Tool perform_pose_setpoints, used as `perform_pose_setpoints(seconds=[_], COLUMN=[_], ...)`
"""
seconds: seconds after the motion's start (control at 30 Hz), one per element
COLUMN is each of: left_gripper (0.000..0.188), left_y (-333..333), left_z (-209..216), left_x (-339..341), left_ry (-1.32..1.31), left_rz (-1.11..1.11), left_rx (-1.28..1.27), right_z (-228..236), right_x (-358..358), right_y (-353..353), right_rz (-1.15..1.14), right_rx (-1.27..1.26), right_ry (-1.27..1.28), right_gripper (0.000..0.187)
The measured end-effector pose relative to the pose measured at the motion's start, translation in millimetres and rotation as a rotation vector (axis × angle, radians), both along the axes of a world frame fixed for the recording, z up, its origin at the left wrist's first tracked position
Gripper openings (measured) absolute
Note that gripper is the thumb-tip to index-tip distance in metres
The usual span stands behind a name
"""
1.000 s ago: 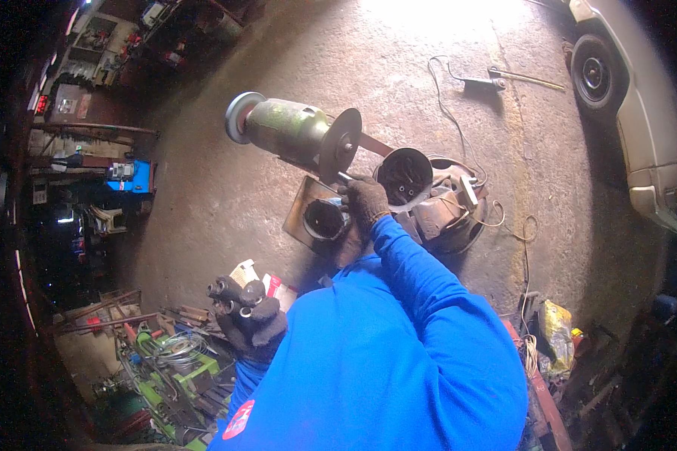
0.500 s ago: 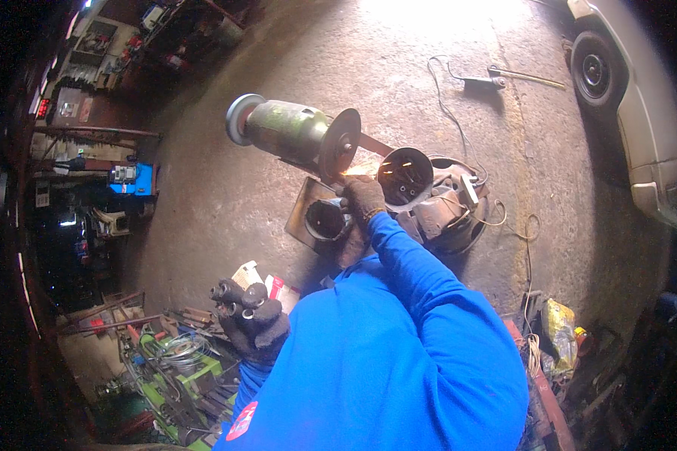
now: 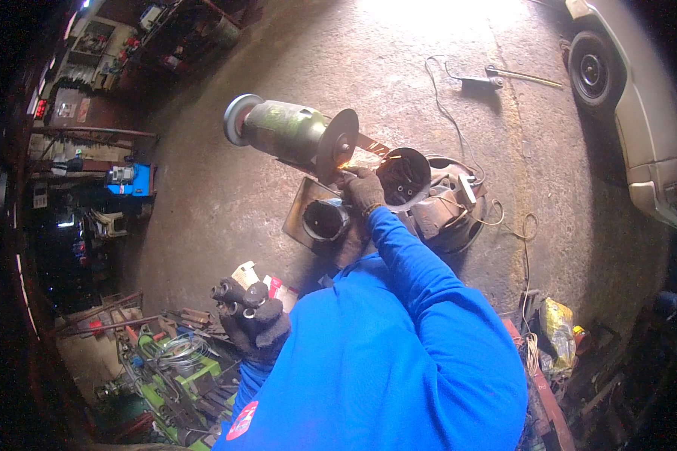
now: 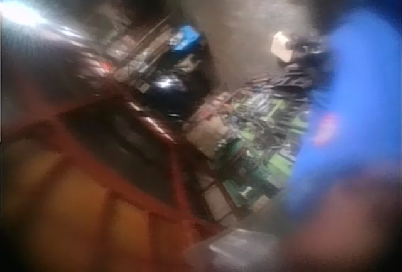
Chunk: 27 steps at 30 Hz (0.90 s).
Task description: The person uses a bench grinder to deburr and smooth the edges of small cylindrical metal parts. They hold each part with gloved hands against the spinning wheel, rotate it to treat different sides, and then place it aside before picking up the next one.
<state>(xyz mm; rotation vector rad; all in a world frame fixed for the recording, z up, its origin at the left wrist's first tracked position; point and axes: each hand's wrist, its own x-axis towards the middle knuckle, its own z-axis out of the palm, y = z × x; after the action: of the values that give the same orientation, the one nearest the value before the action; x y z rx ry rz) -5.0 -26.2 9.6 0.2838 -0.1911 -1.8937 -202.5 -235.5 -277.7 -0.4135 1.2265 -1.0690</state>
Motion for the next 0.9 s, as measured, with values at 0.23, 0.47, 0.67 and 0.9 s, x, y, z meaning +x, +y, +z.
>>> perform_pose_setpoints(seconds=[0.23,0.47,0.67,0.9], left_gripper=[0.037,0.037,0.038,0.039], left_y=[4.6,9.2,5.6,7.2], left_z=[0.1,0.1,2.4,4.0], left_x=[0.9,4.9,1.1,3.1], left_ry=[-0.012,-0.042,-0.033,-0.049], left_rz=[0.020,0.054,0.024,0.022], left_rx=[0.010,0.026,0.020,0.013], right_z=[-10.8,-3.5,-4.6,18.5], right_x=[-4.1,13.5,-3.2,-3.7], right_y=[1.8,8.7,13.7,15.1], right_rz=[0.182,0.048,-0.051,0.018], right_rx=[-0.508,-0.055,-0.149,-0.007], right_ry=[0.767,0.103,0.195,0.026], right_gripper=[0.014,0.025,0.030,0.032])
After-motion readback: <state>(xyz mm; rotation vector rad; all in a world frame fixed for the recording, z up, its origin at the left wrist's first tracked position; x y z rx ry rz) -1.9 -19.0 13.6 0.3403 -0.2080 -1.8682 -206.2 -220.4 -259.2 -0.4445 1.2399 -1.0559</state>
